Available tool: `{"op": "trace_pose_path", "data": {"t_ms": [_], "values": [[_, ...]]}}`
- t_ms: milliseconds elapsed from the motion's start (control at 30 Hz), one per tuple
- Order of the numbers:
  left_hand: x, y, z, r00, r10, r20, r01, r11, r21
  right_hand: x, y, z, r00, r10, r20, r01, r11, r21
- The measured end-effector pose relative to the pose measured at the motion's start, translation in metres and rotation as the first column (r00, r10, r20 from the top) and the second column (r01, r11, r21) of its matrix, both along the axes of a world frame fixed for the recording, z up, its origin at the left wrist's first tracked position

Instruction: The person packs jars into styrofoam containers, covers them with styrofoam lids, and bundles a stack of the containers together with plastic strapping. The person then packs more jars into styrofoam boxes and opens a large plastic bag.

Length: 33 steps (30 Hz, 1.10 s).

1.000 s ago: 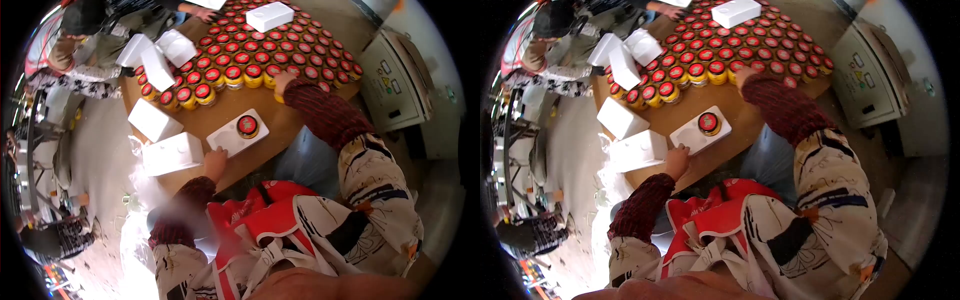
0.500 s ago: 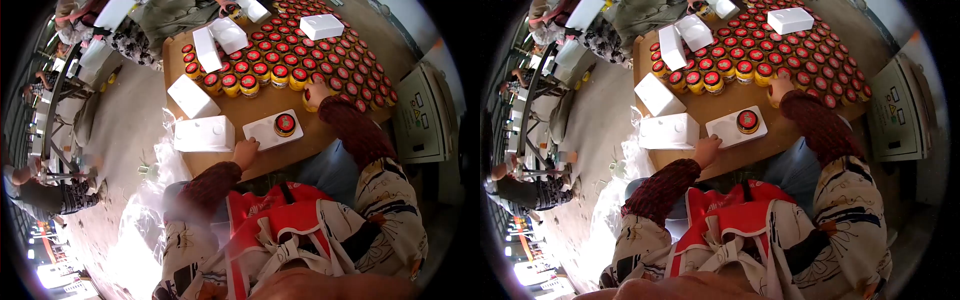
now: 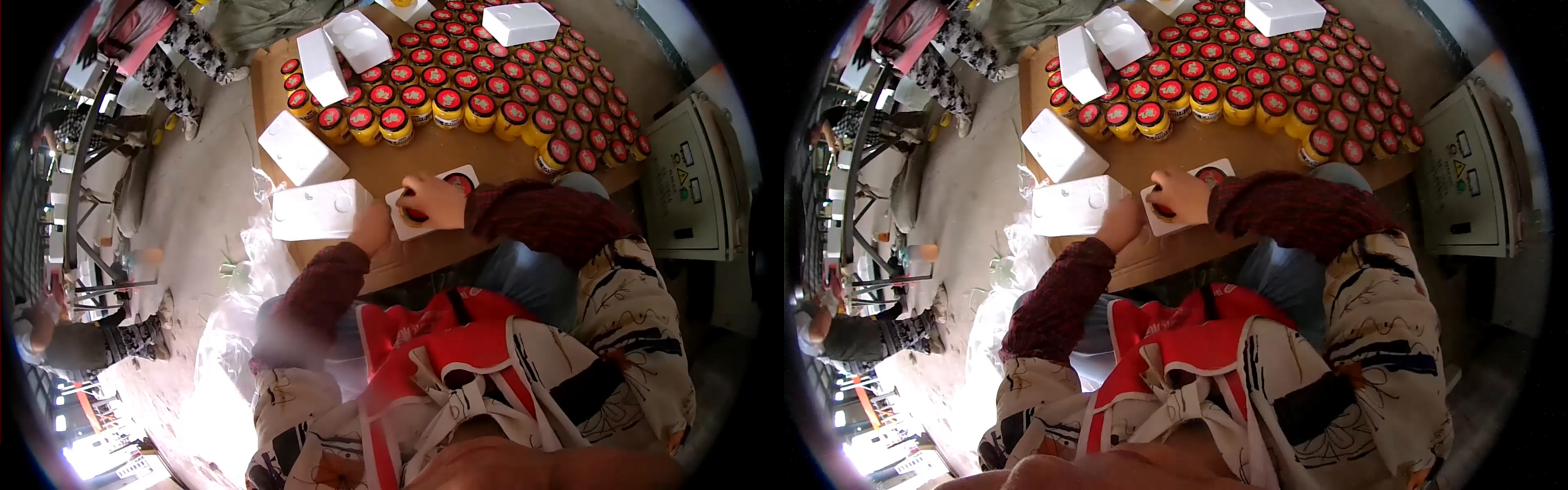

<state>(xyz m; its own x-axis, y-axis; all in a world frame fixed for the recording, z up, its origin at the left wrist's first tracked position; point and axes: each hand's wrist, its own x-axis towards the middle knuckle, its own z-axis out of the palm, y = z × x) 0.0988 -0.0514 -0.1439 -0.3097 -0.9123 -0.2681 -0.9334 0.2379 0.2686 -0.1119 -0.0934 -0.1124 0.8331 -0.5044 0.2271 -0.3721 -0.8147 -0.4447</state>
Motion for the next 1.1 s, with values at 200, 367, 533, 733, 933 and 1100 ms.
{"op": "trace_pose_path", "data": {"t_ms": [200, 367, 533, 733, 933, 1100], "values": [[0.002, -0.041, 0.038, 0.966, 0.169, -0.198, -0.200, 0.968, -0.150, 0.019, -0.006, -0.035, 0.958, 0.014, -0.286, -0.022, 0.999, -0.027], [0.021, -0.123, 0.065, 0.942, 0.139, -0.306, -0.292, 0.791, -0.539, 0.018, -0.006, -0.004, 0.967, -0.016, -0.252, 0.066, 0.979, 0.191], [0.020, -0.218, 0.105, 0.802, 0.478, -0.358, -0.595, 0.690, -0.412, 0.008, -0.029, -0.014, 0.992, -0.106, -0.068, 0.110, 0.992, 0.056], [0.006, -0.254, 0.086, 0.608, 0.709, -0.357, -0.791, 0.500, -0.352, -0.002, -0.041, 0.007, 0.975, -0.179, -0.130, 0.173, 0.983, -0.058], [0.050, -0.242, 0.062, 0.578, 0.490, -0.653, -0.812, 0.427, -0.399, -0.014, -0.058, 0.041, 0.967, -0.254, 0.000, 0.254, 0.967, -0.004], [0.063, -0.171, 0.081, 0.405, 0.200, -0.892, -0.622, 0.776, -0.108, -0.036, -0.107, 0.081, 0.672, -0.476, 0.567, 0.491, 0.860, 0.139]]}}
